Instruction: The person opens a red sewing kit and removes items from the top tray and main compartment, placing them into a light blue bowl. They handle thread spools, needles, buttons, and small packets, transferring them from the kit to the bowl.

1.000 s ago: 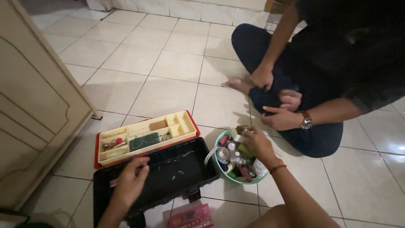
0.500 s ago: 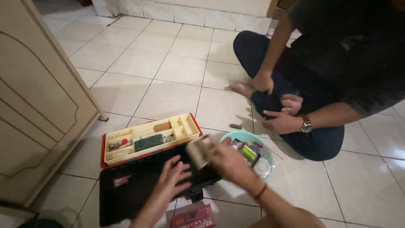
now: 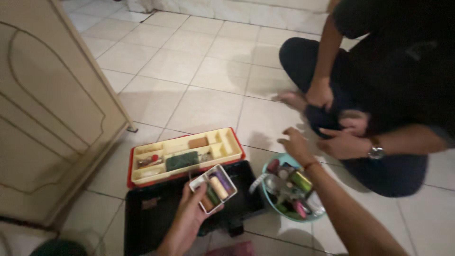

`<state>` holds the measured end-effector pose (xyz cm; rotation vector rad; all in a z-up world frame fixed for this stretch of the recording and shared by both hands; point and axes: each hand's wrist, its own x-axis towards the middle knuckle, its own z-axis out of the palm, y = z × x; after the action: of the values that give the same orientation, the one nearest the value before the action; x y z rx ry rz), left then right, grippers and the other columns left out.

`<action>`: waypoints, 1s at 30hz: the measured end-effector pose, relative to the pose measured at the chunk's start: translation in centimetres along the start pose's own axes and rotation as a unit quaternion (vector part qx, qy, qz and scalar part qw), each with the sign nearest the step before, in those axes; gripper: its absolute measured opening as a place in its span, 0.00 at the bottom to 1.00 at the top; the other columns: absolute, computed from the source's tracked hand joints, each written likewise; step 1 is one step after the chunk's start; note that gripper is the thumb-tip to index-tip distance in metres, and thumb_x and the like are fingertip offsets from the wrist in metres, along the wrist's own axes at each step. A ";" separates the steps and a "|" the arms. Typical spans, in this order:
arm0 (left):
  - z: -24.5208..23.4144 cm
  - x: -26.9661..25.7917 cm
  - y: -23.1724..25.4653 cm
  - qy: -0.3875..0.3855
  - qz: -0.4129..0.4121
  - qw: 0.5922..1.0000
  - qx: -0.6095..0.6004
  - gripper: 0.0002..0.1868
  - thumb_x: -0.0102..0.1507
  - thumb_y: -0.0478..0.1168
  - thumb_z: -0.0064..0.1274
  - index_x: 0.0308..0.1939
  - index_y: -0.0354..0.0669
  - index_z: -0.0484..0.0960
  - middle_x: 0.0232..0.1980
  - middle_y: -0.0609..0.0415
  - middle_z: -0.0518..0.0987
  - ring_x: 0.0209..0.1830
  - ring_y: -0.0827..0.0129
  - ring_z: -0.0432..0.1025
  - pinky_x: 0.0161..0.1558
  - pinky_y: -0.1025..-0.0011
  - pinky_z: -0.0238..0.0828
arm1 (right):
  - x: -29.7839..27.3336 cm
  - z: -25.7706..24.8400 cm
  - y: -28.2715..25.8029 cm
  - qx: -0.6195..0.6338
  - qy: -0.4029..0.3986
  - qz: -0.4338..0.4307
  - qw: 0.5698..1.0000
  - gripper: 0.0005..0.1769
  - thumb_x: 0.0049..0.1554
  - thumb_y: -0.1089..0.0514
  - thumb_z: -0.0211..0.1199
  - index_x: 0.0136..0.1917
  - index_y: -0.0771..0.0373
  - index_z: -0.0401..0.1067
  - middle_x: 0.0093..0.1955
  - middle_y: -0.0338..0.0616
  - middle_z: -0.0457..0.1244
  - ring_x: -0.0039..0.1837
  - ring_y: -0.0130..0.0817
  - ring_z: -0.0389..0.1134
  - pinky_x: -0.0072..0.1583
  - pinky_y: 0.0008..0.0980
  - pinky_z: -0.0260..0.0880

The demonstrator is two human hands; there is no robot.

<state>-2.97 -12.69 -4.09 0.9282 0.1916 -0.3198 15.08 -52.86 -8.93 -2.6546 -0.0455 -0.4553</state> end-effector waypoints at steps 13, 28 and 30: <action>-1.9 3.0 -1.0 0.042 0.011 0.997 0.059 0.22 0.66 0.37 0.54 0.63 0.46 0.68 0.47 0.55 0.75 0.35 0.74 0.72 0.39 0.59 0.86 | 5.6 8.8 12.0 -0.210 -0.280 0.068 0.934 0.30 0.50 0.43 0.68 0.62 0.59 0.77 0.60 0.55 0.71 0.66 0.50 0.72 0.67 0.44 0.70; -1.0 2.0 -0.5 0.036 -0.012 0.999 0.021 0.24 0.67 0.57 0.41 0.63 0.52 0.66 0.58 0.52 0.78 0.54 0.63 0.79 0.49 0.52 0.82 | -9.2 -3.6 -20.9 0.466 -0.237 -0.109 0.846 0.15 0.58 0.63 0.68 0.57 0.65 0.70 0.48 0.39 0.67 0.50 0.27 0.69 0.52 0.32 0.73; -1.3 2.2 -1.1 0.013 -0.027 0.999 -0.016 0.28 0.67 0.62 0.37 0.63 0.52 0.69 0.59 0.53 0.80 0.54 0.65 0.79 0.50 0.54 0.81 | -11.7 -4.6 -24.6 0.393 -0.223 -0.064 0.890 0.17 0.54 0.63 0.71 0.54 0.65 0.69 0.42 0.43 0.68 0.44 0.31 0.71 0.46 0.34 0.75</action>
<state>-1.35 -12.68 -6.35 0.8963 0.2457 -0.3531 0.01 -32.18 1.55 -1.8939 -0.4491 0.1403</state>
